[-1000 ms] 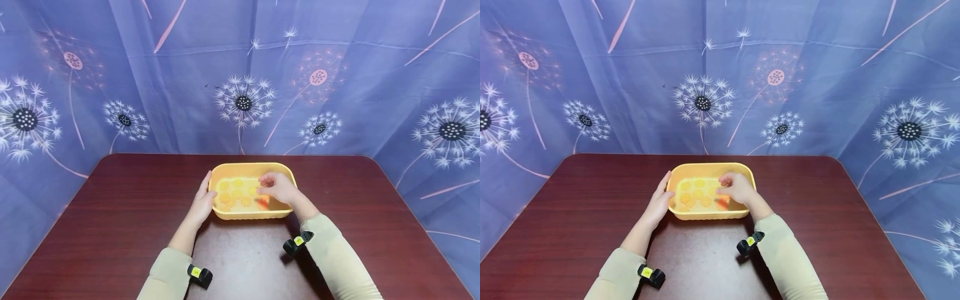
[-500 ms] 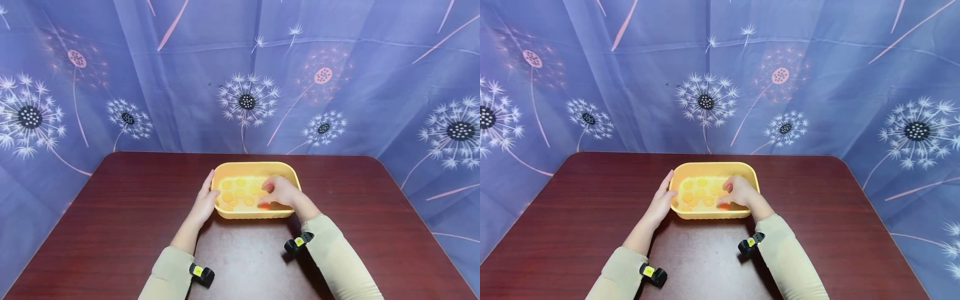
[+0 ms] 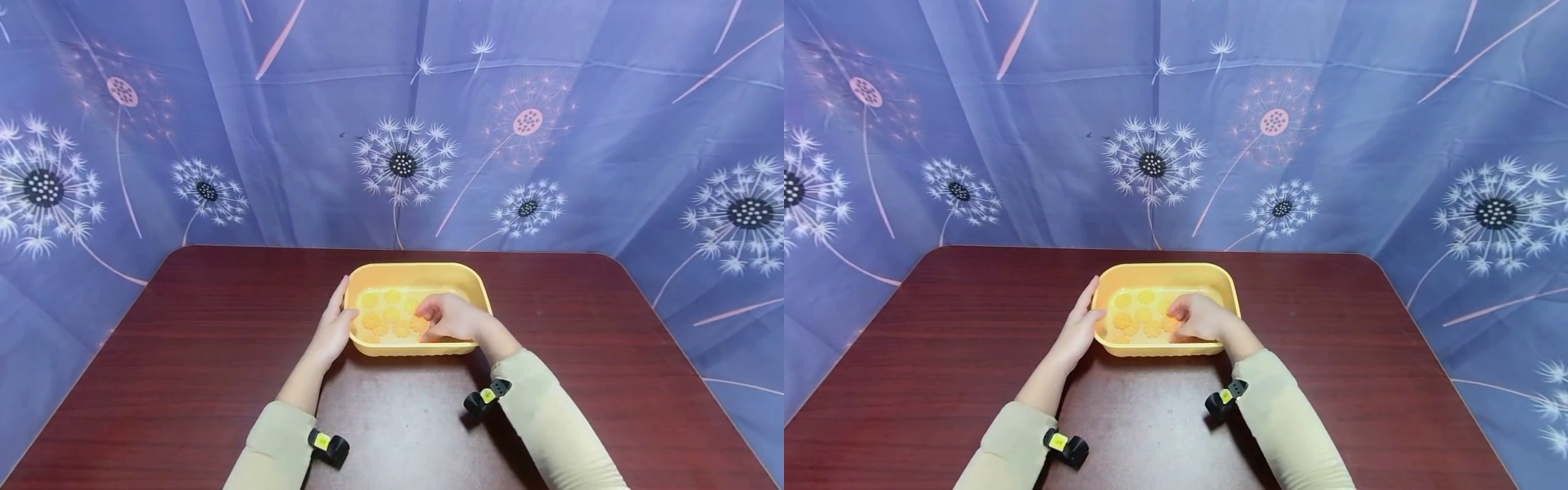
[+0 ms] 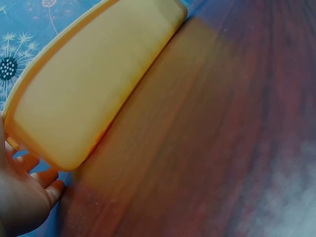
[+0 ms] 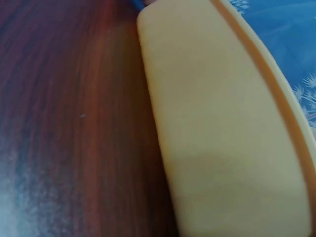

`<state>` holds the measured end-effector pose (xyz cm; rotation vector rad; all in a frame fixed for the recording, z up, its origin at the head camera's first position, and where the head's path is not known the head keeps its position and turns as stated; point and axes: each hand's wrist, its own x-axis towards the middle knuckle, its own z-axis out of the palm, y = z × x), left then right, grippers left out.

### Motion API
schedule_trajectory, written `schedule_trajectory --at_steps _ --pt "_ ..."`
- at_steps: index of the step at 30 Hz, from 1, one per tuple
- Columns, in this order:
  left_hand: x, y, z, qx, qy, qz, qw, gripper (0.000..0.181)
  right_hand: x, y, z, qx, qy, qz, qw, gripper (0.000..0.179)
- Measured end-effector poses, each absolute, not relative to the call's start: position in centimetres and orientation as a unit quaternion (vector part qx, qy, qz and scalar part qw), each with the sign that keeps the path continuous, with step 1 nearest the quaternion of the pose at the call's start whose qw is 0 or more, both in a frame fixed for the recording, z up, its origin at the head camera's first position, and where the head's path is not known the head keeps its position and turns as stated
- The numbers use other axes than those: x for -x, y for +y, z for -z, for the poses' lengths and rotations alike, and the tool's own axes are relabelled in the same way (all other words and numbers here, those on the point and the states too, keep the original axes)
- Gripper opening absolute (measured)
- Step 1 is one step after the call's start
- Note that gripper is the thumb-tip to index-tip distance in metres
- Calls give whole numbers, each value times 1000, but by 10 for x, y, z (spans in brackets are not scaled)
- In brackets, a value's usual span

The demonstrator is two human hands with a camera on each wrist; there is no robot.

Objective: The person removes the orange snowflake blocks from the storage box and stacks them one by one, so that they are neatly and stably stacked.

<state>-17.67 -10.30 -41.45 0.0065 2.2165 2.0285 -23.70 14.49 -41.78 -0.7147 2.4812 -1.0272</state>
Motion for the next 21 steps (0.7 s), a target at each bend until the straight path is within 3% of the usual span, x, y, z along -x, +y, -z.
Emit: schedule_trajectory --at_steps 8,14,21 --pt "192 -106 445 -9 735 -677 44 69 236 138 417 244 917 288 125 37" --pt "193 -106 445 -6 732 -681 38 70 237 136 417 219 937 259 86 35" --pt "193 -104 447 -4 732 -680 41 69 234 140 418 217 925 291 110 37"
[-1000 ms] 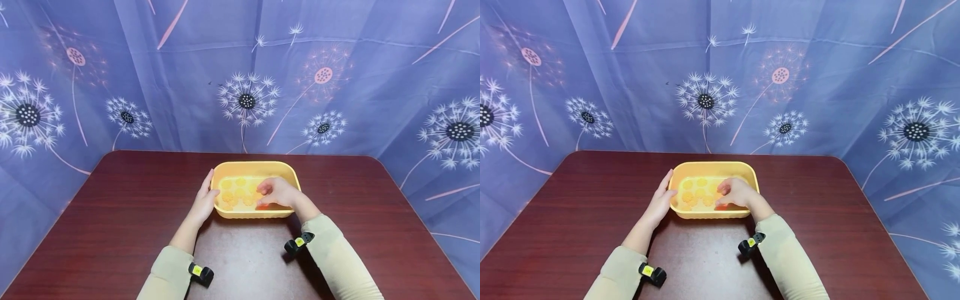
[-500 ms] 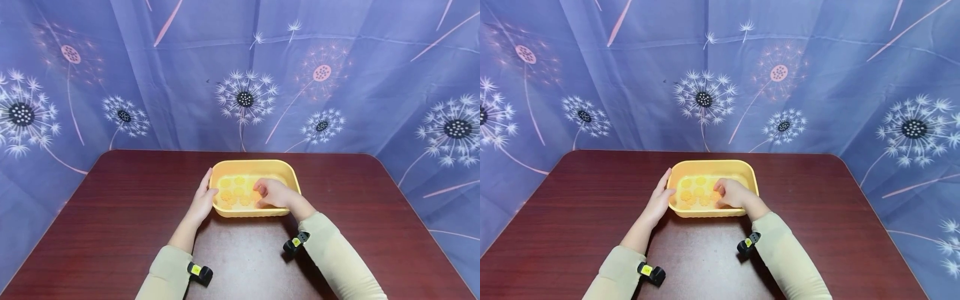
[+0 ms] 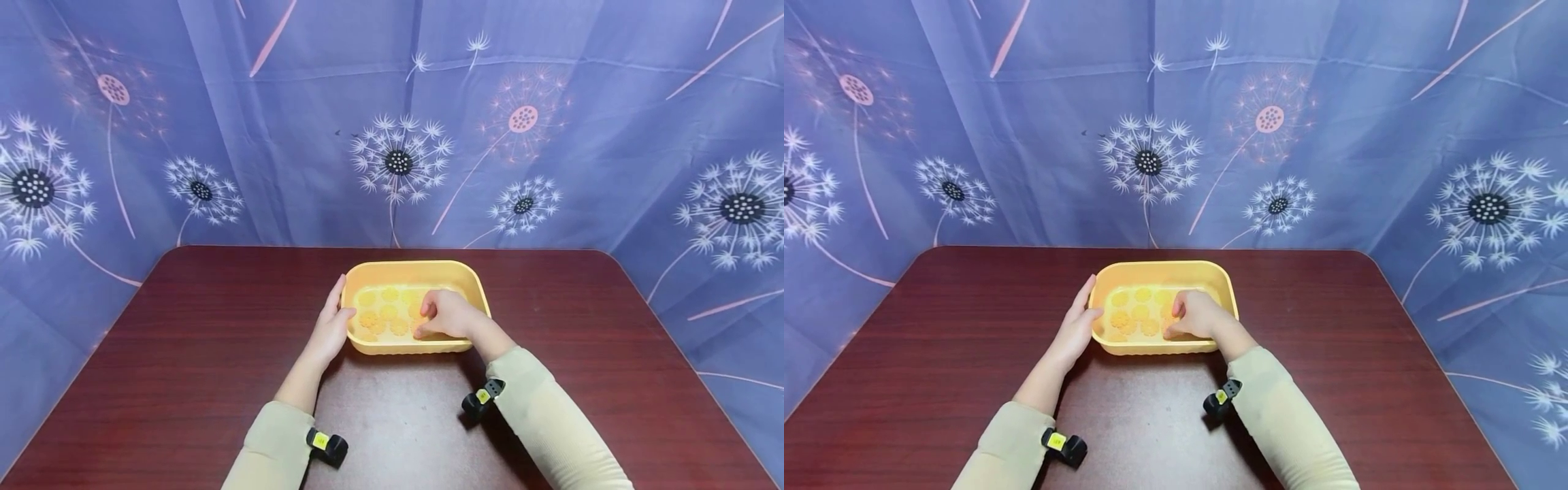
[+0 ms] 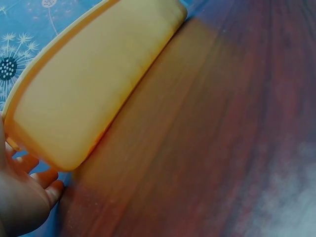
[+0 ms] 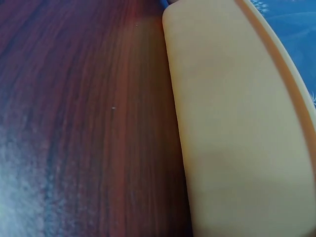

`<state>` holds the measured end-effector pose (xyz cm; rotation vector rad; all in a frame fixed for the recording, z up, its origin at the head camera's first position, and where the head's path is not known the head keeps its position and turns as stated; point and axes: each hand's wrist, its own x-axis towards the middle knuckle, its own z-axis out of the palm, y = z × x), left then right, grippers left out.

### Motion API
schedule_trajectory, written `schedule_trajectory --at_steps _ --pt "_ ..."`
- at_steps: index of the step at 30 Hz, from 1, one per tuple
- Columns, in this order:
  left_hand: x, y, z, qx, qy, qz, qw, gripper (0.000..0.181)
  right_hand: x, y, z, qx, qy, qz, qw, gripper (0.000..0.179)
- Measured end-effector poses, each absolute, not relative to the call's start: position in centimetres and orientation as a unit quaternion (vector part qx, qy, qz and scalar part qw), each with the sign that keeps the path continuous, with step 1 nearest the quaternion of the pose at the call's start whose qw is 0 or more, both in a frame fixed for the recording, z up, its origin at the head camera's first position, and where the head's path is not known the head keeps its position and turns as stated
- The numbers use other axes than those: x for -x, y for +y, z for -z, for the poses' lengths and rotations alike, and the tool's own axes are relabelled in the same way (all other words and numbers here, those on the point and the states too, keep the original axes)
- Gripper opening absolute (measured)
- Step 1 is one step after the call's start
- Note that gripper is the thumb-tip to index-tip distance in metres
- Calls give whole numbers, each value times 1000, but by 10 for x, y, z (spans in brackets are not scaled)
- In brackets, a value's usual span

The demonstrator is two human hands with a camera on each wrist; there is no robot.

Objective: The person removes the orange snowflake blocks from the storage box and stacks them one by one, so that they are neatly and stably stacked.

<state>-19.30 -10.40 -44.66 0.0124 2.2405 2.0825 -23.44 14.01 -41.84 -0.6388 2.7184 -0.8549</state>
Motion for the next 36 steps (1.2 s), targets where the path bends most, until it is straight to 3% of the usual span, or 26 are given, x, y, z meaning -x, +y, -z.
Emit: schedule_trajectory --at_steps 13,26,36 --pt "192 -105 445 -2 736 -676 39 70 236 140 419 244 914 287 149 28" --pt "192 -103 442 -5 739 -673 36 69 238 144 418 263 884 364 130 14" --pt "191 -104 446 -1 743 -668 37 67 232 145 420 221 830 488 153 21"
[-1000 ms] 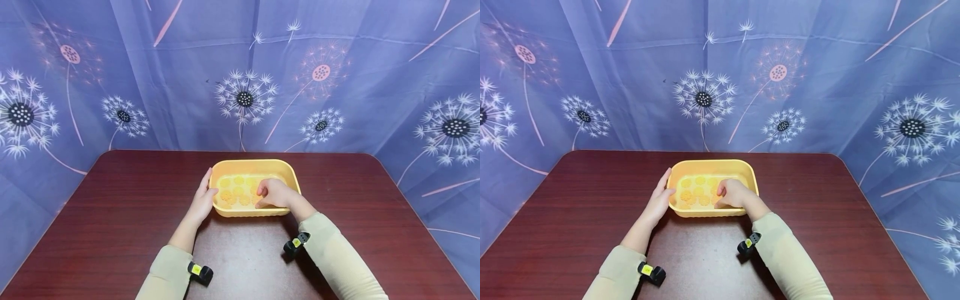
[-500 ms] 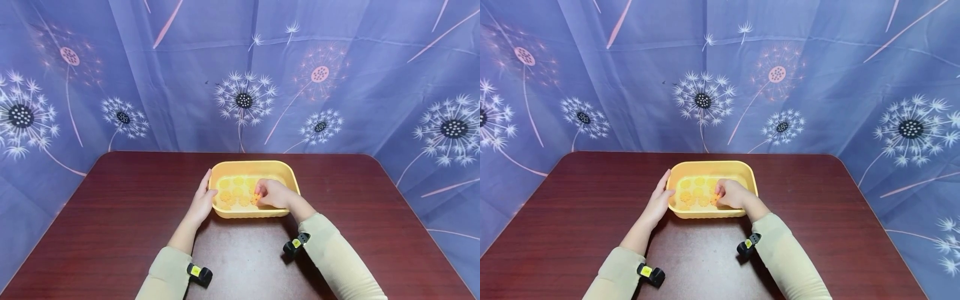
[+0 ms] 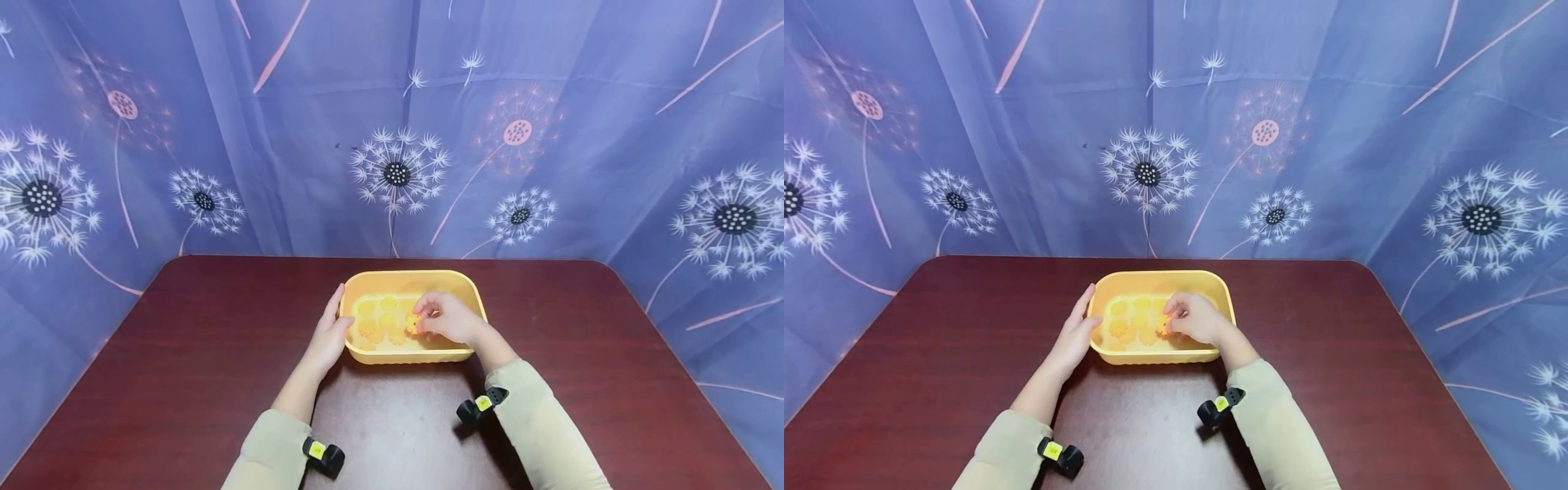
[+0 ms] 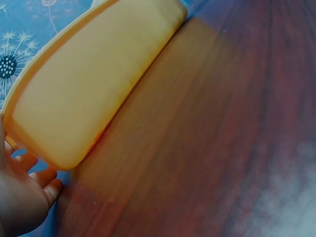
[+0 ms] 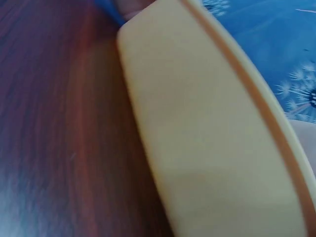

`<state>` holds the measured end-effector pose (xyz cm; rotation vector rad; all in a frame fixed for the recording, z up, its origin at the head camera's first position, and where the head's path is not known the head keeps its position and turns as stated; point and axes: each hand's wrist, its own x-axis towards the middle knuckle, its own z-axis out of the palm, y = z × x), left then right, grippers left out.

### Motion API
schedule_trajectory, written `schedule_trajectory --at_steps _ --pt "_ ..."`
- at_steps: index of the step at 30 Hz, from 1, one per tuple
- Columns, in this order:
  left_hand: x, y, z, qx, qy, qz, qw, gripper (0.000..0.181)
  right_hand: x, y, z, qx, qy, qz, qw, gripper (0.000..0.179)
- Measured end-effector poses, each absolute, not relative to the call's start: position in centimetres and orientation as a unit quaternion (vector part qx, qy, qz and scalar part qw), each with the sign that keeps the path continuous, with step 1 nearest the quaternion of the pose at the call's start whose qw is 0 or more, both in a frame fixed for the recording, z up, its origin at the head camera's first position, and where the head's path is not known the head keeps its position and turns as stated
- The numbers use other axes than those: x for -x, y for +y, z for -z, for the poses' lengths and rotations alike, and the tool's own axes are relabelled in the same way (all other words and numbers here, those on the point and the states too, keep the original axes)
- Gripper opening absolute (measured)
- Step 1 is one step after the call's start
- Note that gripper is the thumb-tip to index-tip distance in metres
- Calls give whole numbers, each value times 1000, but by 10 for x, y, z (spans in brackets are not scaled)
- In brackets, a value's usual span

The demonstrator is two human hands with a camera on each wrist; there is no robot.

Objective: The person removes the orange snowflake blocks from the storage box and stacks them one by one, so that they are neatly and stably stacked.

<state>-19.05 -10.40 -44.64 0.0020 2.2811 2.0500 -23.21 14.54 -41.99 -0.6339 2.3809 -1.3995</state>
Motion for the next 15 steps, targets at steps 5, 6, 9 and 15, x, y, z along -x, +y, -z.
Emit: schedule_trajectory --at_steps 5,6,9,15 --pt "189 -105 451 1 745 -665 43 67 228 146 423 213 811 524 147 26" --pt "189 -105 451 2 746 -665 43 67 228 146 424 214 811 526 143 25" --pt "189 -104 451 4 748 -663 42 68 227 145 424 218 814 522 128 24" --pt "190 -104 448 -3 754 -656 34 68 229 145 420 221 829 507 90 23"
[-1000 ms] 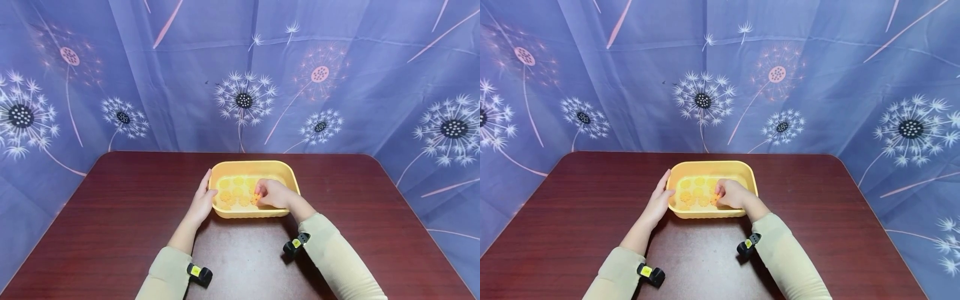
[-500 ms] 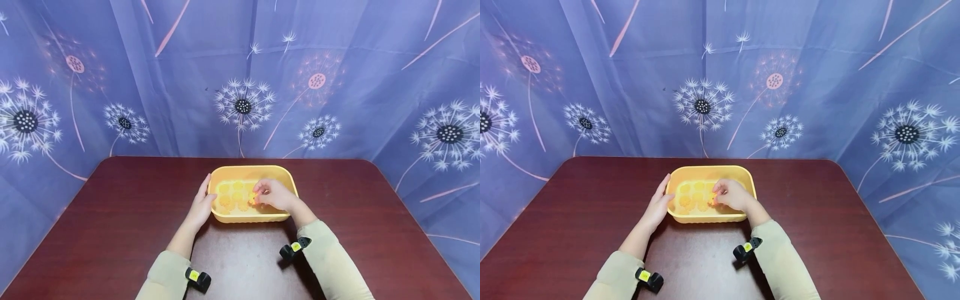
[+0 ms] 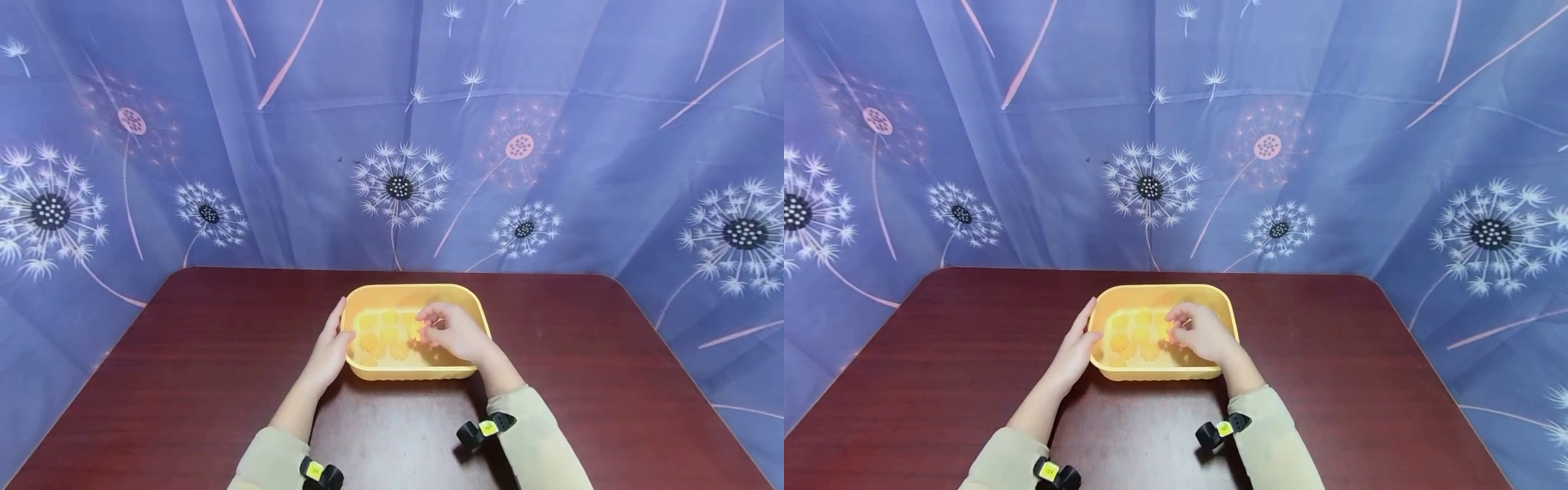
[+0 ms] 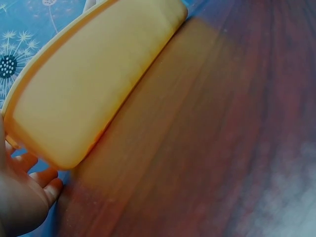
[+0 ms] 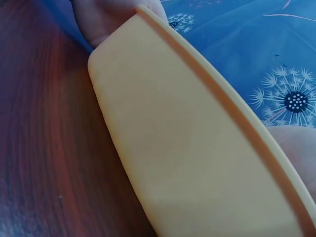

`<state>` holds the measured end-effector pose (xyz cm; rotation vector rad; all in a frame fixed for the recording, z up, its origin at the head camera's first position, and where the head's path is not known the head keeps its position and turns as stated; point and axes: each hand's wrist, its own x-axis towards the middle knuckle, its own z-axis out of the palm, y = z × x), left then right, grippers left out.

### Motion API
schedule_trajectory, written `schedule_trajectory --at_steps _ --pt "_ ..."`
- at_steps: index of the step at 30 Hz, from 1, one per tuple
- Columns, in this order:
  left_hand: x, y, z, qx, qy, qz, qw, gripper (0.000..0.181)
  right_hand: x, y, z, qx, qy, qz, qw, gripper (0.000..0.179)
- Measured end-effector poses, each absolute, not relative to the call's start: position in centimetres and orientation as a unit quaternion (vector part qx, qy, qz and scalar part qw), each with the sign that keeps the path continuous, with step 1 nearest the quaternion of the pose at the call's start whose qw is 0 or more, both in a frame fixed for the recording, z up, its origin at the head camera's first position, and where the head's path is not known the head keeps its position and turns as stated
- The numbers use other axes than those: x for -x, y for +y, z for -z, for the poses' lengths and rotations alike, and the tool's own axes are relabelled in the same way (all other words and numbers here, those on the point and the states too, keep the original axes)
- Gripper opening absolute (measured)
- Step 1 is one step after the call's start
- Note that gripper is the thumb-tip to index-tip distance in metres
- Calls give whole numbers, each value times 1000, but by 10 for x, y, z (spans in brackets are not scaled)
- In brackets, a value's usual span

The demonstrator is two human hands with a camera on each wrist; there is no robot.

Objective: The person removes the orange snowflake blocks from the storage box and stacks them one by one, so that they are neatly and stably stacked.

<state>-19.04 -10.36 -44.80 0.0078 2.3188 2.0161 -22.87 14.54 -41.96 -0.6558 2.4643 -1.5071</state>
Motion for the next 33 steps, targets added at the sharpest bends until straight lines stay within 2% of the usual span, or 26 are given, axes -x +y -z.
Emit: schedule_trajectory --at_steps 6,16,33 --pt "184 -104 452 4 757 -652 31 65 224 147 420 208 810 548 39 25" --pt "186 -104 452 1 754 -657 21 64 222 154 411 193 782 593 3 24" --pt "189 -105 449 1 750 -660 26 59 220 167 402 152 778 610 0 27"
